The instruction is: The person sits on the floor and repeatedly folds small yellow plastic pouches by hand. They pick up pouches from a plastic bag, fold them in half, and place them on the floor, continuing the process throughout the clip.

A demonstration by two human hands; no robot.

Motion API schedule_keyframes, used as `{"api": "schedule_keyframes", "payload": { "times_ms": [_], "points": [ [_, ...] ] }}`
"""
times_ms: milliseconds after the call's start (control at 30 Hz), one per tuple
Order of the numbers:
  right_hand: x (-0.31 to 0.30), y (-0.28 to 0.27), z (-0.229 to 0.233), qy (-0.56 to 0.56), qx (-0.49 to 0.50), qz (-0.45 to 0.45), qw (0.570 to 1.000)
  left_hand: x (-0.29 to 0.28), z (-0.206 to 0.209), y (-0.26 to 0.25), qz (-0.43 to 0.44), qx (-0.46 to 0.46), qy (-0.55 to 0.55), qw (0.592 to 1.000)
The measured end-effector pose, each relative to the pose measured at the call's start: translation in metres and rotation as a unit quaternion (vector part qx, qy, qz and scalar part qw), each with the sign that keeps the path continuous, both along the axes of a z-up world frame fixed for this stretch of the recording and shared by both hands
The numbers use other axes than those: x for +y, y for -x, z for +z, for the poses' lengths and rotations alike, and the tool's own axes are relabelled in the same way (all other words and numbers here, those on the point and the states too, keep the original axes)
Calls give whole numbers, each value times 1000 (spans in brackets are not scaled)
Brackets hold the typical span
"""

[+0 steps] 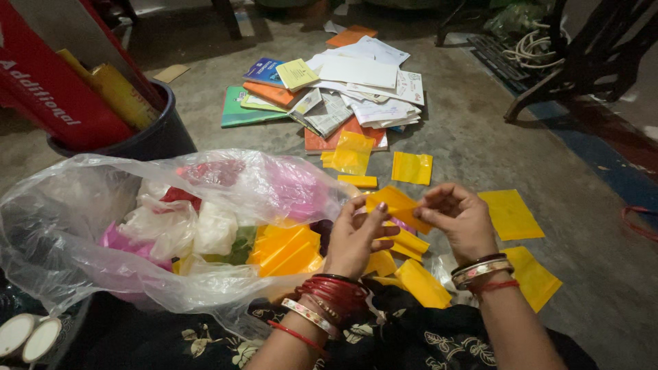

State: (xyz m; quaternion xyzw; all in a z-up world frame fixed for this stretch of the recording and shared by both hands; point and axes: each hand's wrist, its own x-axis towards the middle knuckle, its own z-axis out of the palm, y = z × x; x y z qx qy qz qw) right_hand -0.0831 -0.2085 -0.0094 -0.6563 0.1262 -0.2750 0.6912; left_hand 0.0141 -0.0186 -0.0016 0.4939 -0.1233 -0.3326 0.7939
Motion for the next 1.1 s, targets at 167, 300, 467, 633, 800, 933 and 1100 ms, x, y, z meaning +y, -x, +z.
{"api": "schedule_keyframes", "payload": {
  "times_ms": [167,300,467,633,800,933,1100],
  "points": [
    [17,0,0,-43,-2,109,993,8,-23,-13,7,-2,48,999],
    [22,-4,3,-113,-14,98,989,12,-35,-21,37,-73,36,996],
    [20,-4,1,-181,-19,101,978,29,-41,-19,52,-110,-59,991],
    [31,-8,-2,-52,-6,63,997,42,-23,-14,95,-178,-56,978],
    [51,-4,10,13,10,99,995,55,-8,-12,70,-263,-112,956],
    [63,-2,32,68,13,29,997,64,-14,-22,3,-253,-95,963],
    [80,-12,49,45,-26,-35,998,73,-28,-34,-55,-164,18,985]
  ]
}}
